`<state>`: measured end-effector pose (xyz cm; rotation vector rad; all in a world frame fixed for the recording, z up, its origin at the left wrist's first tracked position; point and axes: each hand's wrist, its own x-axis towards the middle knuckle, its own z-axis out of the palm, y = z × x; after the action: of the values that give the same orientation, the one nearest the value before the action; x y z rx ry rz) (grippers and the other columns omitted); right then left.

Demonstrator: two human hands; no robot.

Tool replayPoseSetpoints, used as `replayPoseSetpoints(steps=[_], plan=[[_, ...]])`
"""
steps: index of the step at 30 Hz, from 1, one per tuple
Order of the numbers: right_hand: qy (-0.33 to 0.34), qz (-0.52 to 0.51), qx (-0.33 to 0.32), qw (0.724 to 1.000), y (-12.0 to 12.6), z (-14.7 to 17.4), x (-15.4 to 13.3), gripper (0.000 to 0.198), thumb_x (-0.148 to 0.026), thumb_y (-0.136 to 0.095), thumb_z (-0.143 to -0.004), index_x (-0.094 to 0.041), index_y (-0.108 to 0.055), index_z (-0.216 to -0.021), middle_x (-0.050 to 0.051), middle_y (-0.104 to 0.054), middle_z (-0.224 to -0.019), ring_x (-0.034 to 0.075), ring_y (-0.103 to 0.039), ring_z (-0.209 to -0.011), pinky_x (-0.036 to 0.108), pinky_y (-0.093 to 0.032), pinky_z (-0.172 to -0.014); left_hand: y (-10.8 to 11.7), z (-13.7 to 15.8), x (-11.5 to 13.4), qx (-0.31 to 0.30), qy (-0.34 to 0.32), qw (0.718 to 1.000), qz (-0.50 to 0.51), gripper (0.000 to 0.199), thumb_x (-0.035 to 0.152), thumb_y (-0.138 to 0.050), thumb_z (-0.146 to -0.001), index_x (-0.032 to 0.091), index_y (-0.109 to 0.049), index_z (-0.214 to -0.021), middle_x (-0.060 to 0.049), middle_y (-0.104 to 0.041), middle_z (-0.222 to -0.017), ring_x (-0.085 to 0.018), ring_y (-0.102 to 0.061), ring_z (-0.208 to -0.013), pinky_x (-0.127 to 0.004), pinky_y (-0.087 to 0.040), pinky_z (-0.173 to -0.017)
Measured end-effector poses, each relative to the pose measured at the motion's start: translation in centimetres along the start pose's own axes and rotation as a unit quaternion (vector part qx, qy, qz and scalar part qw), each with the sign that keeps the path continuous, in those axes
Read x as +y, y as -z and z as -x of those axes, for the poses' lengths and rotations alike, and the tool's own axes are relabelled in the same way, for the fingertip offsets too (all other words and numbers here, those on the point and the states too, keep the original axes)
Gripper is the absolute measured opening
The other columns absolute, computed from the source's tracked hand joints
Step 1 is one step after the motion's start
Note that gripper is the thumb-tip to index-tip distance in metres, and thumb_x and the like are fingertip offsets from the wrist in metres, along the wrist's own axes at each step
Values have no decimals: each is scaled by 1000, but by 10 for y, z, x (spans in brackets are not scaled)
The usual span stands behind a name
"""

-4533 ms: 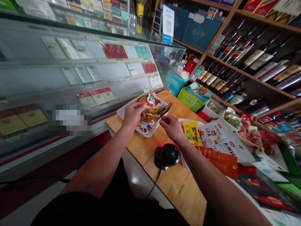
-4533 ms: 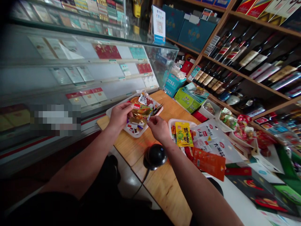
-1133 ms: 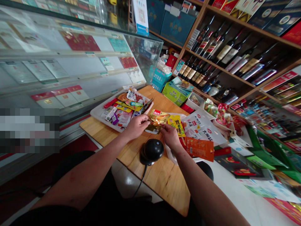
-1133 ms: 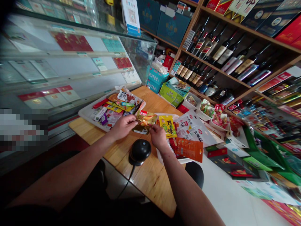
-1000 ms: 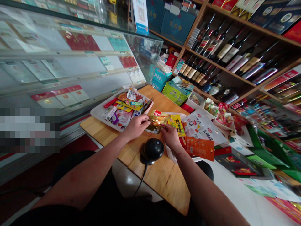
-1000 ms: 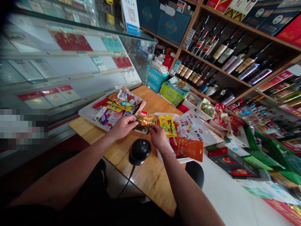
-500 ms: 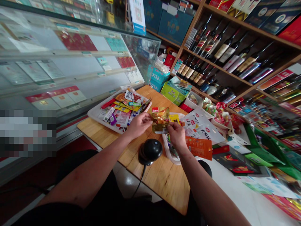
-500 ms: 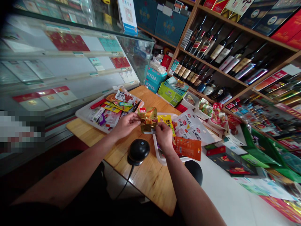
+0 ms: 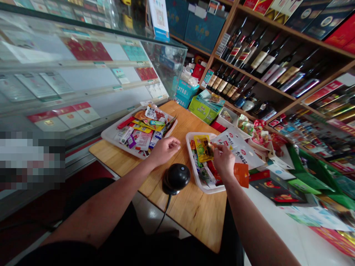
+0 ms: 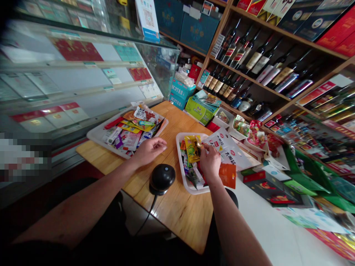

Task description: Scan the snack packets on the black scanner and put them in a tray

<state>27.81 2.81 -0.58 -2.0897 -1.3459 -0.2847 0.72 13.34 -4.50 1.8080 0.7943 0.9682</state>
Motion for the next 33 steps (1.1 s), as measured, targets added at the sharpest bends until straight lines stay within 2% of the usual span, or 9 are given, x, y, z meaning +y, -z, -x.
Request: replayPoseSetpoints(steps=[4, 9, 12, 15, 18, 20, 22, 27, 33], plan=[[19, -32, -57, 998, -9, 13, -14, 26, -32, -53, -88, -18, -75, -91, 7, -73, -89, 22, -65, -83, 32, -45, -79, 1, 1, -1, 10, -10, 1000, -20, 22, 35, -61, -90, 17, -68, -101, -5, -73, -98, -18, -68, -88, -31, -52, -81], [55, -77, -75, 993, -14, 16, -49, 24, -30, -54, -89, -18, -75, -88, 7, -73, -87, 22, -66, -82, 32, -47, -81, 4, 5, -2, 32, -15, 998, -53, 18, 32, -60, -91, 18, -68, -99, -5, -74, -98, -19, -69, -90, -30, -51, -83], [71, -117, -82, 987, -19, 14, -72, 23, -29, -54, -89, -18, -74, -89, 6, -74, -92, 22, -67, -86, 32, -48, -84, 17, 6, -3, 54, -18, 990, -131, 19, 32, -57, -94, 19, -68, -100, -6, -74, -95, -20, -69, -87, -31, -50, -80], [83, -149, -98, 980, -26, 12, -89, 23, -30, -55, -90, -19, -75, -92, 6, -74, -94, 21, -68, -87, 31, -48, -85, 46, 4, -5, 108, 8, 954, -281, 23, 34, -52, -96, 19, -68, -102, -9, -72, -95, -24, -67, -89, -35, -47, -81], [79, -165, -119, 976, -34, 12, -99, 24, -33, -56, -90, -19, -75, -94, 6, -74, -93, 21, -67, -87, 31, -48, -85, 83, 4, -12, 155, 89, 888, -423, 28, 36, -53, -93, 15, -67, -106, -15, -70, -97, -30, -64, -94, -40, -44, -82], [75, -168, -128, 975, -37, 12, -103, 25, -34, -56, -90, -19, -75, -94, 6, -74, -93, 21, -67, -86, 32, -48, -84, 105, 7, -21, 164, 141, 847, -485, 32, 38, -55, -91, 13, -66, -107, -18, -69, -102, -33, -62, -98, -42, -44, -83], [72, -169, -132, 974, -39, 12, -107, 25, -34, -56, -89, -19, -75, -94, 5, -74, -92, 21, -67, -86, 32, -48, -83, 119, 11, -30, 168, 185, 818, -518, 38, 43, -56, -90, 12, -66, -108, -20, -68, -104, -36, -60, -100, -44, -43, -83], [57, -179, -144, 972, -36, 16, -111, 23, -33, -57, -88, -19, -76, -90, 4, -74, -89, 19, -66, -80, 30, -47, -78, 126, 17, -47, 171, 225, 787, -549, 51, 55, -59, -86, 9, -67, -106, -23, -67, -103, -41, -59, -101, -49, -42, -85], [44, -203, -147, 967, -17, 24, -108, 23, -33, -57, -88, -20, -75, -88, 5, -74, -87, 19, -66, -78, 29, -48, -76, 126, 4, -53, 173, 270, 773, -548, 52, 56, -63, -81, 8, -69, -103, -24, -68, -103, -40, -61, -99, -48, -43, -83]])
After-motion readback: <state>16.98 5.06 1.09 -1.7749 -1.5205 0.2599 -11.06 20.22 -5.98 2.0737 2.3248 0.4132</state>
